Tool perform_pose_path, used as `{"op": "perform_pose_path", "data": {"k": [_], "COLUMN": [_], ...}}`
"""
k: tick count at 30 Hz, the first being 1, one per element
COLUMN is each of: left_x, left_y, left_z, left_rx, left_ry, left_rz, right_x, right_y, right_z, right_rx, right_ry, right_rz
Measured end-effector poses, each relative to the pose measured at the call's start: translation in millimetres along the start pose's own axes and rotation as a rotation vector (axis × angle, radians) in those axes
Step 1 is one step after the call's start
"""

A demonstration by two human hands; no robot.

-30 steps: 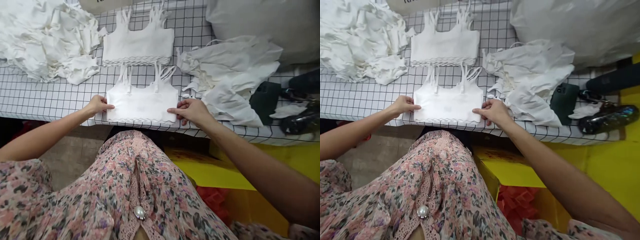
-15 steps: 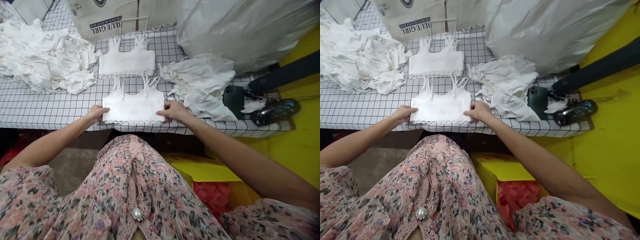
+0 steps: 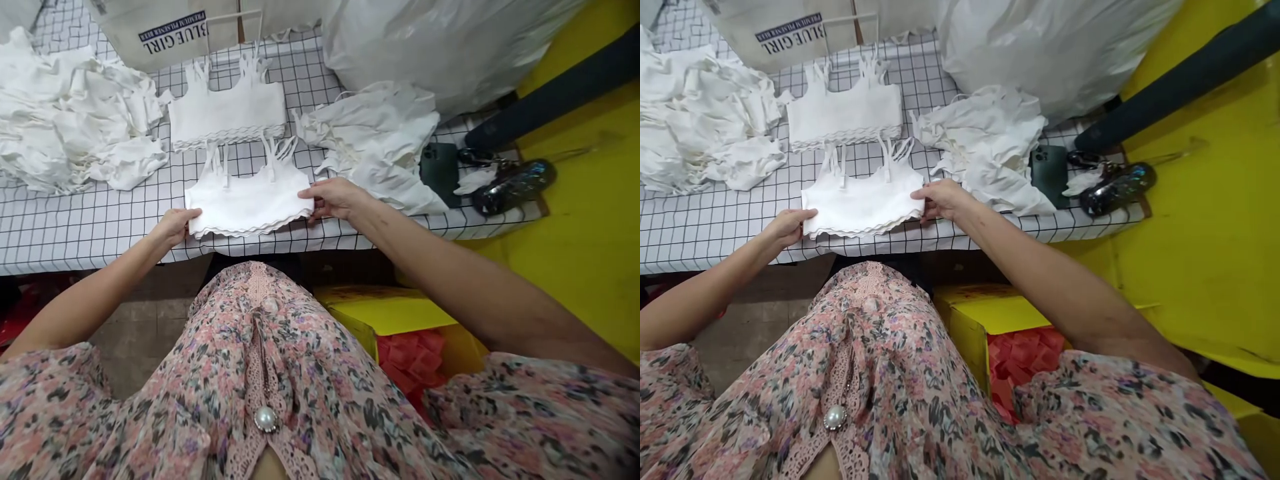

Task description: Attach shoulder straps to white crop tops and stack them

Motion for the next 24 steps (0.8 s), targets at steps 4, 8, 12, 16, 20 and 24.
{"op": "perform_pose_path", "data": {"k": [4,8,12,16,20,24], "left_x": [-2,-7,-8,2,24,40], "left_y": [3,12,19,19,13,14], "left_z": [1.8,0.9,2.1,6.9,11.4,9.8], "left_rx": [-0.008,-0.021,-0.032,-0.035,-0.03,-0.028], "left_ry": [0.027,0.057,0.107,0.155,0.201,0.215], "left_rz": [0.004,0.001,-0.013,-0.035,-0.059,-0.092], "right_x": [0,12,13,2,-15,-29], "right_y": [-3,1,5,4,-4,-5], "right_z": [2,4,7,10,7,3], "right_rx": [-0.026,-0.038,-0.026,-0.044,-0.049,-0.056], "right_ry": [0.0,0.015,-0.082,-0.218,-0.312,-0.342], "right_rz": [0.045,0.057,0.019,0.005,-0.01,-0.02]}}
Point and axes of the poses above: each hand's wrist, its own y-axis away from the middle knuckle, its own z-axis out of the palm, x = y × z, the point moved 4 cm from there along -y, towards the middle knuckle, and after that the axes turned 11 degrees about x, right-handed, at the moved point
